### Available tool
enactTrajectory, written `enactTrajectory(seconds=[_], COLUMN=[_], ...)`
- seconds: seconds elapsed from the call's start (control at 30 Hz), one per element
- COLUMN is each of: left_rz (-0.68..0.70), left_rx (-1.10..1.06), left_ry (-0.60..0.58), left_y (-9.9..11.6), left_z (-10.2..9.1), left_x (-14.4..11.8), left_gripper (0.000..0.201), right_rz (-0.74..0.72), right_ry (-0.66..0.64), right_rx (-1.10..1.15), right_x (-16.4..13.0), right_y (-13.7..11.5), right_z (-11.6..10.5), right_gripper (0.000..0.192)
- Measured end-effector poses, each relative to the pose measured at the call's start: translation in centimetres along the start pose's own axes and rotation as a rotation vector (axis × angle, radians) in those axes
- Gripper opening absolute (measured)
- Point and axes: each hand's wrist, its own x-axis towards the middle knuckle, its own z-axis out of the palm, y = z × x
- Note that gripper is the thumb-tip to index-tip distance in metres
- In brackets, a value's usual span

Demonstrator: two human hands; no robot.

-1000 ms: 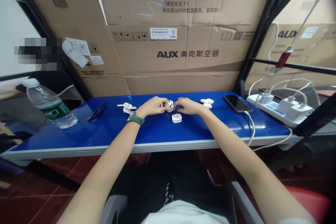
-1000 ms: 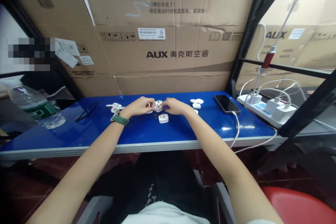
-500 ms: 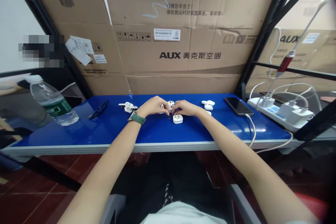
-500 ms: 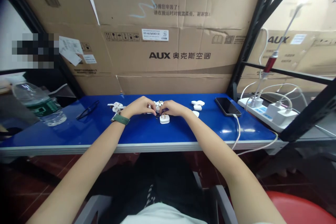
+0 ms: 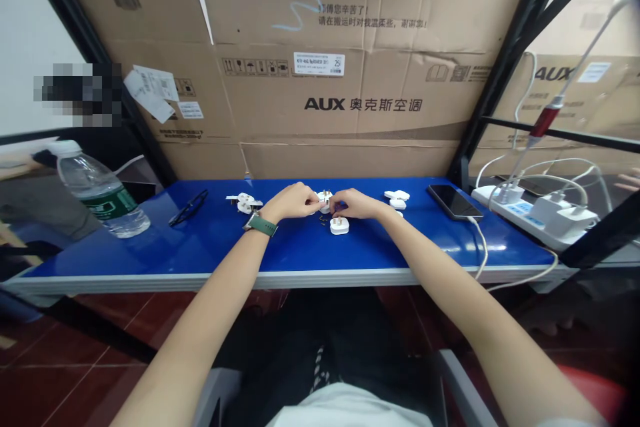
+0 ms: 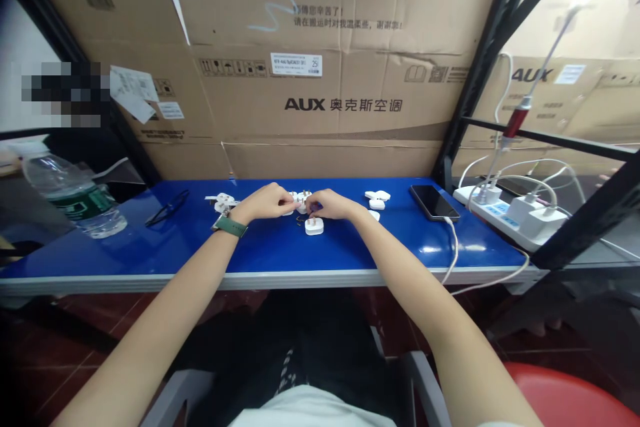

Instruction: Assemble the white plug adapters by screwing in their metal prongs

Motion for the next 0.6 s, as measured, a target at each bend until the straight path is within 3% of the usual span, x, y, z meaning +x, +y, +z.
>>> enactTrajectory(seconds=[0.1, 0.2, 0.3, 0.5, 0.6], left_rz=[0.018, 0.036, 0.066, 0.107, 0.128], left_rx=[-0.032, -0.162, -0.257, -0.173, -0.183], left_ry=[0.009, 0.026, -0.030, -0.069, -0.098], left_y=[0.3, 1.0, 1.8, 2.5, 2.6], left_z=[0.0, 0.1, 0.3, 0.6, 0.8], left_x=[-0.1, 0.0, 0.2, 0.2, 0.2], left_gripper=[0.040, 0.016, 0.033, 0.018, 0.031], right_rz=[0.039, 0.059, 0.073, -0.027, -0.048], right_ry=[0.027, 0.081, 0.084, -0.033, -0.070], right_rx=[0.019, 0.028, 0.043, 0.150, 0.156], right_x=[-0.5, -1.1, -1.6, -2.0, -2.0], right_y=[-0.5, -1.3, -2.2, -3.4, -3.6], right_z=[-1.1, -2.1, -2.8, -3.4, -3.2], right_gripper=[0.009, 0.019, 0.024, 0.018, 0.017])
